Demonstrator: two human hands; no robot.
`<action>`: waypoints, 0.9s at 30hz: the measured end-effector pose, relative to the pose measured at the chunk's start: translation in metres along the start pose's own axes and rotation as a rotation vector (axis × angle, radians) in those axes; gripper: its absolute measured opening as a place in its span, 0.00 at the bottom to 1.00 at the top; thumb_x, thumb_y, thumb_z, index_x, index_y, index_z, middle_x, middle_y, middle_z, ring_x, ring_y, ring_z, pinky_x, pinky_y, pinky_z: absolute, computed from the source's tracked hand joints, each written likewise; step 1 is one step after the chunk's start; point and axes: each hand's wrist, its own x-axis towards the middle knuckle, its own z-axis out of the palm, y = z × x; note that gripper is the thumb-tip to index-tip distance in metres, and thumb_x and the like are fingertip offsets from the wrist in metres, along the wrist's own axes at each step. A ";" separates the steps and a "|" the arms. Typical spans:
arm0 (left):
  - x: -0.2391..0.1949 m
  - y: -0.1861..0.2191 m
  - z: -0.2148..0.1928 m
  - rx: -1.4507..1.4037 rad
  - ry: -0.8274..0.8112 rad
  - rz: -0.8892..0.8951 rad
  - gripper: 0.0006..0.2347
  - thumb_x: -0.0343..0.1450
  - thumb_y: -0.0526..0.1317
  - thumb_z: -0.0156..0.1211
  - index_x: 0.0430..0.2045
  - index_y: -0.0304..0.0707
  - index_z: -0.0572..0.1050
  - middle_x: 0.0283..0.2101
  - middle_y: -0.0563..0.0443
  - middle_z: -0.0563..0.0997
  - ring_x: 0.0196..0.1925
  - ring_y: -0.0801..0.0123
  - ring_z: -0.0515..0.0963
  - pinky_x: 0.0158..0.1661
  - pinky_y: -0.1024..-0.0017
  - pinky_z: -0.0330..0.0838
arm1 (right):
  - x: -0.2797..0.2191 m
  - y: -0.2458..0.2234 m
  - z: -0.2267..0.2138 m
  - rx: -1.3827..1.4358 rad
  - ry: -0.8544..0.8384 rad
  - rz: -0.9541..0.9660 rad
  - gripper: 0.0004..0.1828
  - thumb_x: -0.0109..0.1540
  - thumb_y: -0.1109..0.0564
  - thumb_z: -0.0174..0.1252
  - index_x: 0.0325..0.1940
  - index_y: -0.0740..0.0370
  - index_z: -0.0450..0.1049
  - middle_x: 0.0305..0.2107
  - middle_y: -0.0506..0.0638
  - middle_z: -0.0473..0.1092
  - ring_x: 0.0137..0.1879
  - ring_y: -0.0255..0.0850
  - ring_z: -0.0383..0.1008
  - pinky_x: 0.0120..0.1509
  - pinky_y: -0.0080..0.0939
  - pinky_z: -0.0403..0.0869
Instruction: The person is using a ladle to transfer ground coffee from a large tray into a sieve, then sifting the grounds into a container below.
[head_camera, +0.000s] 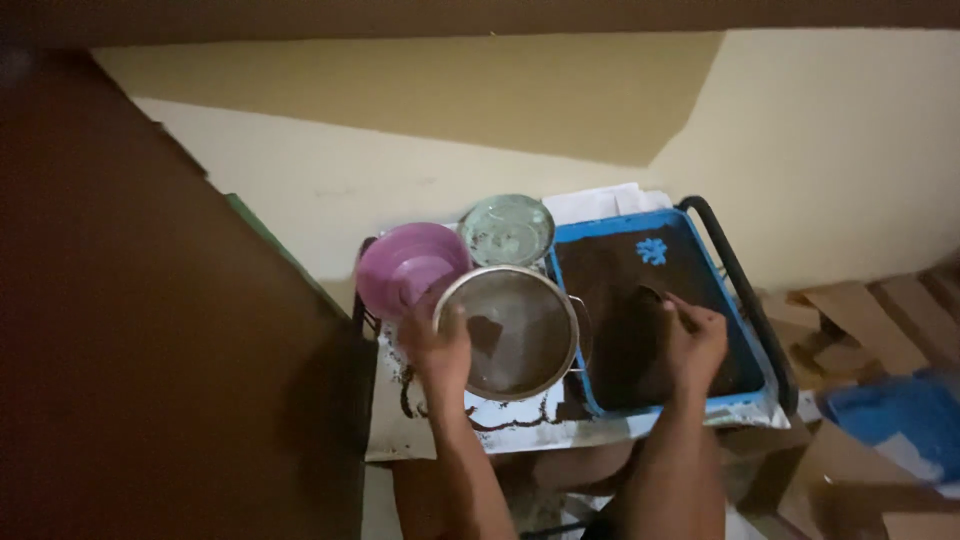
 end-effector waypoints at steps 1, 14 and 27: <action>-0.012 -0.005 0.000 -0.038 0.032 -0.065 0.28 0.71 0.53 0.62 0.59 0.28 0.70 0.57 0.25 0.75 0.63 0.35 0.72 0.64 0.41 0.61 | -0.006 0.002 0.004 -0.001 0.047 0.015 0.09 0.65 0.52 0.69 0.49 0.52 0.84 0.39 0.56 0.67 0.48 0.52 0.73 0.59 0.48 0.71; -0.068 -0.073 0.022 -0.233 0.120 -0.071 0.22 0.71 0.42 0.62 0.60 0.40 0.66 0.59 0.36 0.64 0.60 0.51 0.67 0.51 0.52 0.72 | -0.093 0.005 -0.009 -0.062 0.122 -0.302 0.37 0.56 0.70 0.45 0.71 0.59 0.70 0.46 0.60 0.64 0.53 0.55 0.67 0.57 0.52 0.67; -0.074 -0.050 0.022 -0.291 0.091 -0.079 0.22 0.71 0.39 0.60 0.60 0.36 0.63 0.61 0.34 0.66 0.54 0.49 0.76 0.49 0.59 0.78 | -0.093 -0.028 -0.069 -0.132 0.227 -0.217 0.12 0.75 0.60 0.49 0.55 0.62 0.78 0.41 0.53 0.72 0.48 0.46 0.72 0.57 0.50 0.65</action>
